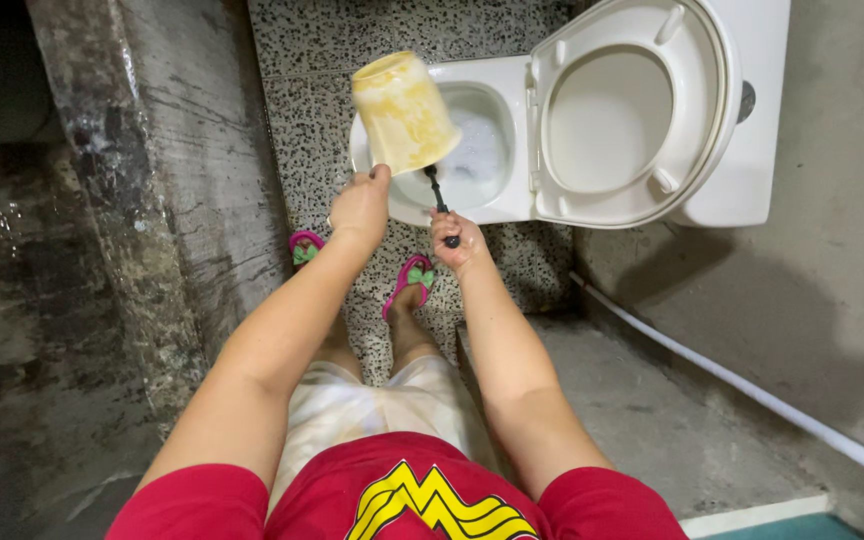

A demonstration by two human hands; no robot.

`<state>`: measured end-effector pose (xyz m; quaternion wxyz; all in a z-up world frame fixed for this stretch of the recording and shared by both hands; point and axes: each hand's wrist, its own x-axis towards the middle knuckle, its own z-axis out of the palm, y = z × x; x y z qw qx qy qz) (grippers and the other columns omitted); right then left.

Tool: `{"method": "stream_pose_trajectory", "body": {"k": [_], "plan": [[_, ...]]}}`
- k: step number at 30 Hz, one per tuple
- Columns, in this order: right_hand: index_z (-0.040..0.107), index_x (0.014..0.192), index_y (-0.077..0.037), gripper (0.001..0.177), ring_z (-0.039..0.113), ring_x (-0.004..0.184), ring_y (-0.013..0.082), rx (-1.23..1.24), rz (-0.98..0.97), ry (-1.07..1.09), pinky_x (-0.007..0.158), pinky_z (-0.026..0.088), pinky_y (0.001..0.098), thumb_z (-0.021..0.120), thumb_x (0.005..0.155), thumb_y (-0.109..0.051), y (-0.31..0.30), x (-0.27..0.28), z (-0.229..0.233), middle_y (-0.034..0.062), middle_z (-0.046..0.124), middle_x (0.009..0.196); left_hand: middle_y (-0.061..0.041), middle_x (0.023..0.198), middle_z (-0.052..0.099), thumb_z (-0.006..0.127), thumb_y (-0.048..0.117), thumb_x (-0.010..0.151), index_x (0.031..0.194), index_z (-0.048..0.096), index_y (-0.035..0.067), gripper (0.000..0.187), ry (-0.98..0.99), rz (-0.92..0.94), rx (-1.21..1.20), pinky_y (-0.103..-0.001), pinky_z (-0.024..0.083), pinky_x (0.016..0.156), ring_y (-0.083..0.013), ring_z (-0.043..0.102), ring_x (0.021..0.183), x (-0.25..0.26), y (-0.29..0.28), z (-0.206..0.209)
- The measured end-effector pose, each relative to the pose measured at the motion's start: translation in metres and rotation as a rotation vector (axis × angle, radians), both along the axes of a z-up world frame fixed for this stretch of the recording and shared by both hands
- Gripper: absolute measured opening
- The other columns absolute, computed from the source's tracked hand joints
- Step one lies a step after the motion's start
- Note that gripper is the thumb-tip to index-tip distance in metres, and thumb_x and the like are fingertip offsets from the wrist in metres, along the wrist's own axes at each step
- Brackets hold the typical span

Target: The person scrubs the interior of the toilet bowl using a brush and pours water into the bowl and over the exterior using a plastic pitcher.

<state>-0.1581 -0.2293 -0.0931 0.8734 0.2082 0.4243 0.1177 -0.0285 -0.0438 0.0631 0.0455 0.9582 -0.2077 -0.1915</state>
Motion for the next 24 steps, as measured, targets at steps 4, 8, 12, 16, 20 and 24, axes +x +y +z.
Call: {"method": "stream_pose_trajectory", "body": {"k": [4,8,12,16,20,24], "plan": [[0.052,0.116,0.008,0.034,0.046,0.053,0.0085,0.08,-0.087,-0.09,0.044,0.042,0.0208,0.04,0.111,-0.024,-0.011,-0.004,0.019,-0.0001,0.049,0.072,-0.02,0.102,0.068,0.06,0.009,0.089,0.127,0.048,0.007,0.04,-0.066,-0.06,-0.012,-0.046,0.062,0.066,-0.0385,0.074,0.084,-0.002,-0.004,0.004],[0.052,0.114,0.005,0.029,0.053,0.063,0.0091,-0.03,-0.03,0.029,0.044,0.043,0.0158,0.036,0.112,-0.019,-0.014,0.012,0.038,0.0037,0.052,0.083,-0.021,0.102,0.069,0.059,0.008,0.092,0.127,0.048,0.006,0.037,-0.026,-0.015,-0.032,-0.046,0.062,0.065,-0.0391,0.074,0.085,-0.003,-0.009,0.004],[0.058,0.116,0.01,0.035,0.048,0.051,0.0092,-0.067,-0.016,0.04,0.04,0.04,0.0198,0.037,0.108,-0.017,-0.03,0.015,0.032,0.0019,0.052,0.072,-0.024,0.102,0.07,0.056,0.004,0.094,0.126,0.051,0.004,0.032,0.089,0.08,-0.158,-0.048,0.061,0.07,-0.0396,0.074,0.087,0.003,-0.007,0.001],[0.058,0.104,0.003,0.038,0.046,0.046,0.0113,-0.46,0.383,0.146,0.037,0.038,0.0228,0.037,0.109,-0.028,-0.044,0.015,0.014,0.0022,0.052,0.067,-0.028,0.091,0.071,0.063,0.004,0.085,0.128,0.054,0.0,0.044,0.165,0.303,-0.489,-0.047,0.057,0.07,-0.0398,0.07,0.08,0.005,0.002,-0.006],[0.051,0.089,-0.008,0.032,0.043,0.043,0.0199,-1.039,1.036,0.245,0.037,0.039,0.0347,0.049,0.106,-0.035,-0.054,0.005,0.02,0.0046,0.048,0.059,-0.014,0.081,0.069,0.064,0.01,0.096,0.126,0.054,-0.001,0.034,0.793,0.858,-0.895,-0.037,0.055,0.048,-0.0203,0.064,0.057,0.002,0.032,-0.005],[0.058,0.096,-0.01,0.023,0.05,0.049,0.0199,-1.182,1.197,0.293,0.043,0.041,0.0342,0.063,0.101,-0.033,-0.051,-0.003,0.064,0.0044,0.054,0.062,-0.006,0.072,0.065,0.063,0.013,0.097,0.125,0.059,0.002,0.03,0.829,0.929,-1.145,-0.032,0.051,0.042,-0.0139,0.058,0.048,-0.01,0.079,0.007]]}}
